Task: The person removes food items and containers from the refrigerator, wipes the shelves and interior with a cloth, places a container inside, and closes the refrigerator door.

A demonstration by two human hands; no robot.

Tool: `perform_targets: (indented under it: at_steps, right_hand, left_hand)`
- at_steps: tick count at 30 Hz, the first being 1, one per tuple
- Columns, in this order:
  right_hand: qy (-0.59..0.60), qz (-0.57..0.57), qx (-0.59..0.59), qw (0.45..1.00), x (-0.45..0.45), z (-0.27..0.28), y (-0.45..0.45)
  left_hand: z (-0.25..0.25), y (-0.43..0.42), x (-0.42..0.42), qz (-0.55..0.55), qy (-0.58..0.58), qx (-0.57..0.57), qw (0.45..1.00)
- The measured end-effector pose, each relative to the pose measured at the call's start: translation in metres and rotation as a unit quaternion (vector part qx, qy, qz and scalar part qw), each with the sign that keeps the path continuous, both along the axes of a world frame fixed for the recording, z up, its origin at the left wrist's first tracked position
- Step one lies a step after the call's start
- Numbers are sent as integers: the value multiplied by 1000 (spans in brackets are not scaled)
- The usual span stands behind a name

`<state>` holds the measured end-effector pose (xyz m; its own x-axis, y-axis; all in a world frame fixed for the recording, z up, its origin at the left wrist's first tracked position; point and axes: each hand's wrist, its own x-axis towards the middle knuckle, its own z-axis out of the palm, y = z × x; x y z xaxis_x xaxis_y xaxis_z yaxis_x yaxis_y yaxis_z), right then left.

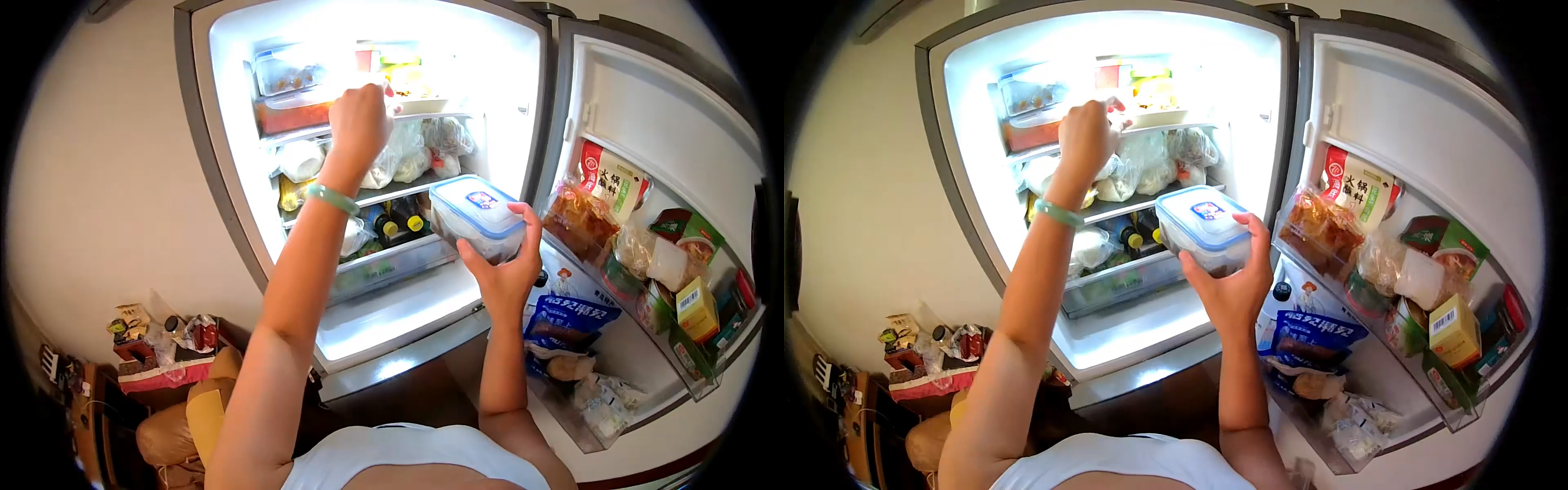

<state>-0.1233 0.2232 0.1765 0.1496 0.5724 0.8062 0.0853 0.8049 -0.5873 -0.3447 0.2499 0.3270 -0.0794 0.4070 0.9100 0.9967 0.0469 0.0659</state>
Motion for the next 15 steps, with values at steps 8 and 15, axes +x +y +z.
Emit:
perform_targets:
  at_steps: [8,15]
  right_hand:
    - [-14,-14,20,1000,4,-8,21]
    - [-39,-33,35,998,2,-7,25]
  left_hand:
    - [-8,59,-20,55,144,11,988]
    - [-12,68,-21,42,125,21,991]
